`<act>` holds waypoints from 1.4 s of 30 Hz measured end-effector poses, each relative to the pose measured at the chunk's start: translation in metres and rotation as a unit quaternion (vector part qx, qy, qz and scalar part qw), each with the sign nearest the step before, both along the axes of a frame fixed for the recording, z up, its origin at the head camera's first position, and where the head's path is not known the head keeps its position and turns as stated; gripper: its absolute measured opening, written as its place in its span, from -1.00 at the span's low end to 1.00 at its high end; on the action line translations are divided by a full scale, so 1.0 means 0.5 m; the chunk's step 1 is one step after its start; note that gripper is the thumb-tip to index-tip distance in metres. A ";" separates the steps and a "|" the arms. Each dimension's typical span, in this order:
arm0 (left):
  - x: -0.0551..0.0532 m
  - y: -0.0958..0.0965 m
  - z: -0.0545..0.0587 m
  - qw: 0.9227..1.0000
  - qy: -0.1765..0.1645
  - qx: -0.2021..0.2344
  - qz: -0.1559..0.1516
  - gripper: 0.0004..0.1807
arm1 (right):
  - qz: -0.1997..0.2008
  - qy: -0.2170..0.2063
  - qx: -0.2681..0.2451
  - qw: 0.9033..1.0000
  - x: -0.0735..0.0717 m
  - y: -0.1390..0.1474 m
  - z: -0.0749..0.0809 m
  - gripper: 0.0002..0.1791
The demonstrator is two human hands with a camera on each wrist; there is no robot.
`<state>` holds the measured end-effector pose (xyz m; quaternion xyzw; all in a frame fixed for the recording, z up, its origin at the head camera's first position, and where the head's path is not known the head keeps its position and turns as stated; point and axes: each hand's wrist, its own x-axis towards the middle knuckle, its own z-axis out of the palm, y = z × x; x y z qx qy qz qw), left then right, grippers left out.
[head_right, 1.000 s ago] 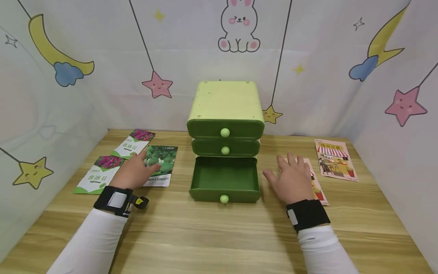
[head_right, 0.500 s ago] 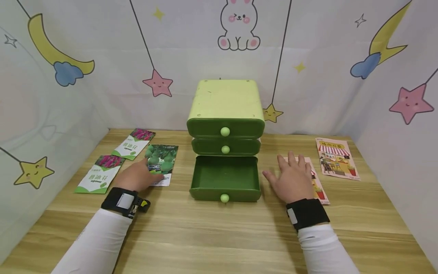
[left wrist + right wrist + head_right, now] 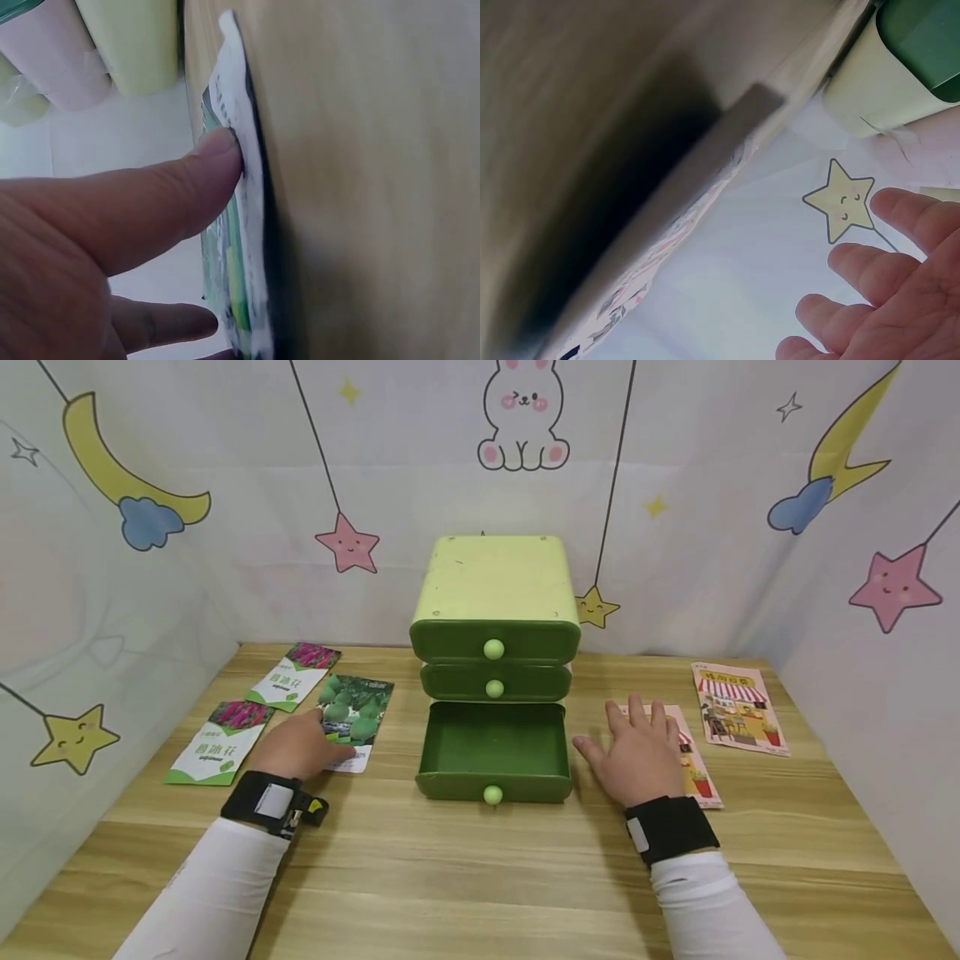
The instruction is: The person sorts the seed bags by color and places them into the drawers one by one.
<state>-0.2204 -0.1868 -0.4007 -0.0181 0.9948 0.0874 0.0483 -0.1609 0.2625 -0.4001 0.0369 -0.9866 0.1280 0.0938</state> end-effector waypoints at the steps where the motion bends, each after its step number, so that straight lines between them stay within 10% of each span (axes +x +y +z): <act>1: -0.001 -0.002 -0.001 1.000 0.004 0.005 0.000 -0.03 | 0.000 0.001 0.000 1.000 0.000 0.000 0.000 -0.06; 14: -0.013 -0.023 0.004 0.991 0.006 0.133 0.025 -0.21 | 0.001 0.001 -0.007 1.000 -0.001 -0.003 0.002 -0.08; 29: -0.017 -0.027 0.012 0.946 -0.032 0.316 0.058 -0.19 | 0.017 0.046 -0.031 0.998 0.004 -0.013 0.008 -0.20; 39: -0.009 -0.016 0.017 0.872 -0.048 0.485 0.031 -0.65 | 0.022 0.074 -0.063 0.995 0.002 -0.021 0.014 -0.26; 42: -0.008 -0.014 0.019 0.837 -0.069 0.542 -0.020 -0.69 | 0.024 0.073 -0.071 0.994 0.004 -0.024 0.015 -0.25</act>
